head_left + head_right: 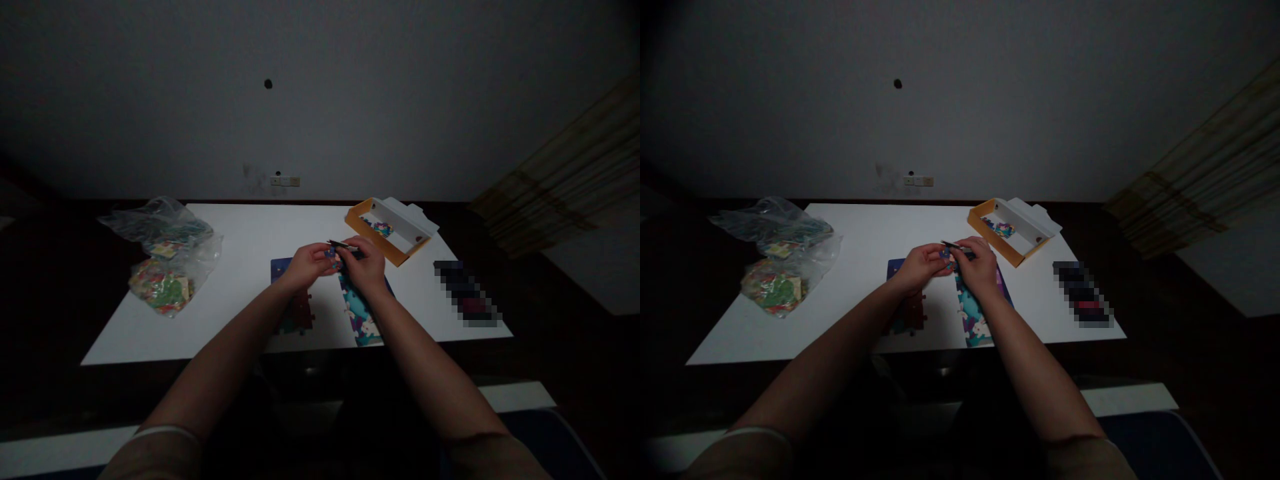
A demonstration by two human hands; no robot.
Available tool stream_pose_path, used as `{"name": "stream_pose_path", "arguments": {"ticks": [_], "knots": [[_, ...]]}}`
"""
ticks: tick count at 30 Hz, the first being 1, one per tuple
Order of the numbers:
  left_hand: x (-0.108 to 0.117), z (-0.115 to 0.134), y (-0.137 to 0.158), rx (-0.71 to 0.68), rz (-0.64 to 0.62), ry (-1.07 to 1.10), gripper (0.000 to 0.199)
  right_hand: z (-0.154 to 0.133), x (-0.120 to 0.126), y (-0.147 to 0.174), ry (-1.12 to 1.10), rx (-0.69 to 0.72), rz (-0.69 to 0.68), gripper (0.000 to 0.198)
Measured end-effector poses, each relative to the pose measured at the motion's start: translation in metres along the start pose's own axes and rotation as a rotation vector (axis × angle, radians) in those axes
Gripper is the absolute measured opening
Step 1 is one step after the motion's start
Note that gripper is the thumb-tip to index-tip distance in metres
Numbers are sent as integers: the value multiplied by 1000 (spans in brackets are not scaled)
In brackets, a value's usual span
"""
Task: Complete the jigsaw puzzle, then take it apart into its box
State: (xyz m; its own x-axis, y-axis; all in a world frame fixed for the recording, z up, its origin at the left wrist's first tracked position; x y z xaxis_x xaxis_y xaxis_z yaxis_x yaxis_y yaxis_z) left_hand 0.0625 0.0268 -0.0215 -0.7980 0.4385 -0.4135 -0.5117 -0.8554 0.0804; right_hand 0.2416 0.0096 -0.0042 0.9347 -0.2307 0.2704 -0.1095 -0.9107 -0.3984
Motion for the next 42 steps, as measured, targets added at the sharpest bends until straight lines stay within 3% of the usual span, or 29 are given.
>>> {"name": "stream_pose_path", "arguments": {"ticks": [5, 12, 16, 22, 29, 33, 36, 39, 42], "knots": [[0, -3, -8, -61, 36, -122, 36, 16, 0, -3, -81, -81, 106, 50], [3, 9, 5, -126, 52, -295, 28, 17, 11, -2, -99, -61, 233, 50], [5, 5, 1, -102, 79, -220, 33, 18, 8, -4, -147, -101, 99, 53], [6, 1, -2, -76, -7, -135, 44, 10, -1, -3, -60, -97, -54, 40], [9, 6, -1, -189, 1, -373, 52, 0, 2, -3, -33, -99, -150, 42], [7, 18, 6, -287, 16, -612, 58, -2, 28, -23, 44, -91, -34, 47], [5, 25, 12, -330, -14, -880, 50, 4, 65, -53, 326, -188, 73, 49], [4, 28, 13, -344, -30, -1217, 43, 12, 106, -84, 507, -282, 45, 40], [7, 28, 12, -330, -12, -1288, 38, 17, 136, -105, 661, -383, -110, 21]]}}
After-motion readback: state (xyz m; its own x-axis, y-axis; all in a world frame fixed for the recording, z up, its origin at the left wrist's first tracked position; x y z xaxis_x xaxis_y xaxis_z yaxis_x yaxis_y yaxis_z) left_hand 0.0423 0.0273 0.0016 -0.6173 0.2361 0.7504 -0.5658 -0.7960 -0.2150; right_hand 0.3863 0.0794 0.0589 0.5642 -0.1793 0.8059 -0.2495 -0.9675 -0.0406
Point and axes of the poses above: each hand's wrist, its own y-axis away from the middle knuckle, its own x-axis out of the back of the hand, z = x × y, the point moved 3 cm from there along -y, towards the middle knuckle, and after that the axes turned 8 degrees about -z, right-handed, at the moved point
